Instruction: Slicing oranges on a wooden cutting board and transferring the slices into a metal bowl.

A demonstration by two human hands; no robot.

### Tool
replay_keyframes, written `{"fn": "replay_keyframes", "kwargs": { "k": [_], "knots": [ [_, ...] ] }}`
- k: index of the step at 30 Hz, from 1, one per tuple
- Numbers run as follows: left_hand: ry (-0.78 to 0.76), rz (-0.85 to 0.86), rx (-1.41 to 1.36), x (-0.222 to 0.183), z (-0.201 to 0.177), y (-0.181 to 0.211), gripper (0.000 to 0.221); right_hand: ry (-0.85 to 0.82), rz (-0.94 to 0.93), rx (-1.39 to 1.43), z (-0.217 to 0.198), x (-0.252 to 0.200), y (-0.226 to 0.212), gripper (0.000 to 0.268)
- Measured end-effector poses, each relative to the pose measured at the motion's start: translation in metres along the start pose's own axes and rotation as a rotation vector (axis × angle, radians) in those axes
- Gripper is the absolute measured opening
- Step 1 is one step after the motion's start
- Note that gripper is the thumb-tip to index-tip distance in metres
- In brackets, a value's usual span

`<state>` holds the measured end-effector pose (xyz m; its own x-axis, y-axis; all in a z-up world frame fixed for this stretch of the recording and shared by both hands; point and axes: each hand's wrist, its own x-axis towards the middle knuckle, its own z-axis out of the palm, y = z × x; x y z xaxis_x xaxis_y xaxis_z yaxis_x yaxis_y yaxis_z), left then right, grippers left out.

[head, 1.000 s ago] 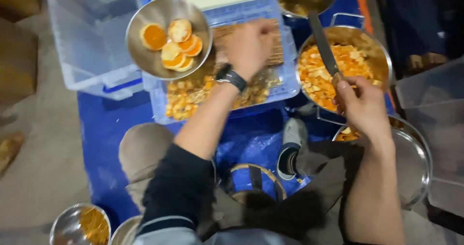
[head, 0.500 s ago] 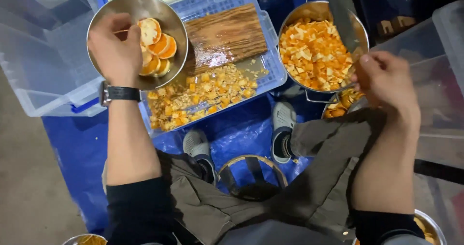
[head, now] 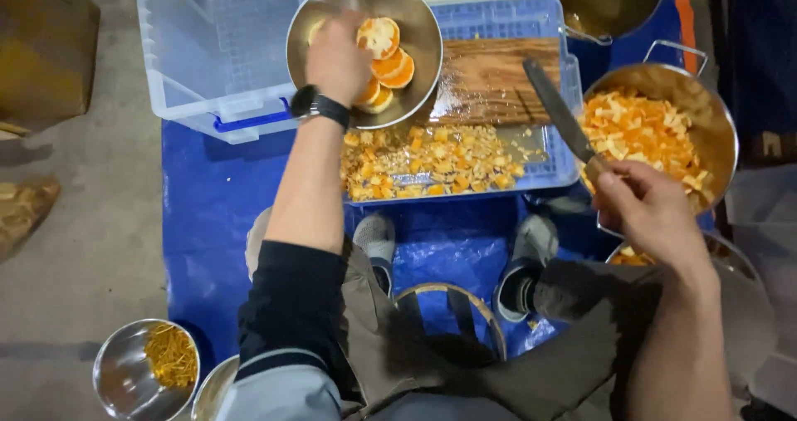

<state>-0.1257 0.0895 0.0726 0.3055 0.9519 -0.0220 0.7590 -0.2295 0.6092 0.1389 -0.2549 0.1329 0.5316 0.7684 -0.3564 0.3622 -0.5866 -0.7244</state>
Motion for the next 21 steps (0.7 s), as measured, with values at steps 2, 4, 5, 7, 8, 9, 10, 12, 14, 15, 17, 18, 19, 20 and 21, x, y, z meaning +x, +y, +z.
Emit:
{"fn": "replay_keyframes", "kwargs": {
  "k": [2,4,5,7,8,9,10,12,14,15,17,18,19,20,21],
  "knots": [
    [0.020,0.064,0.060,0.003,0.011,0.004,0.047,0.006,-0.006,-0.003,0.003,0.002,0.002,0.024],
    [0.039,0.130,0.119,0.010,0.026,0.004,0.053,0.016,-0.010,-0.006,0.004,0.002,-0.002,0.024],
    [0.038,0.153,0.134,0.015,0.035,-0.001,0.052,0.008,0.011,-0.020,0.005,0.001,-0.006,0.024],
    [0.040,0.175,0.146,0.018,0.045,-0.004,0.052,0.000,0.030,-0.038,0.008,0.002,-0.011,0.025],
    [0.050,0.166,0.189,0.017,0.046,-0.001,0.046,-0.009,0.014,-0.019,0.009,0.003,-0.012,0.025],
    [0.055,0.159,0.234,0.016,0.048,0.002,0.042,-0.018,0.002,0.003,0.010,0.003,-0.011,0.025],
    [0.053,0.159,0.233,0.014,0.039,0.007,0.042,-0.017,0.005,0.003,0.011,0.005,-0.012,0.025],
    [-0.049,0.008,0.033,0.008,0.022,0.017,0.037,-0.049,-0.030,-0.029,0.013,0.006,-0.012,0.026],
    [-0.009,-0.011,-0.091,0.005,0.006,0.022,0.030,-0.023,-0.013,-0.011,0.018,0.009,-0.010,0.025],
    [0.033,-0.033,-0.215,0.005,-0.001,0.025,0.027,0.002,0.001,0.005,0.020,0.010,-0.008,0.024],
    [0.011,0.037,-0.393,-0.012,-0.013,0.056,0.019,0.020,0.030,0.030,0.028,0.014,-0.006,0.026],
    [-0.004,0.096,-0.571,-0.022,-0.019,0.072,0.013,0.029,0.052,0.051,0.032,0.015,-0.004,0.029],
    [-0.016,0.104,-0.575,-0.026,-0.007,0.082,0.013,0.041,0.060,0.052,0.036,0.018,0.001,0.029],
    [-0.045,0.200,-0.596,-0.031,0.005,0.093,0.010,0.052,0.074,0.054,0.040,0.020,0.007,0.029],
    [-0.069,0.292,-0.616,-0.035,0.016,0.103,0.009,0.058,0.084,0.055,0.044,0.025,0.012,0.030]
  ]
}}
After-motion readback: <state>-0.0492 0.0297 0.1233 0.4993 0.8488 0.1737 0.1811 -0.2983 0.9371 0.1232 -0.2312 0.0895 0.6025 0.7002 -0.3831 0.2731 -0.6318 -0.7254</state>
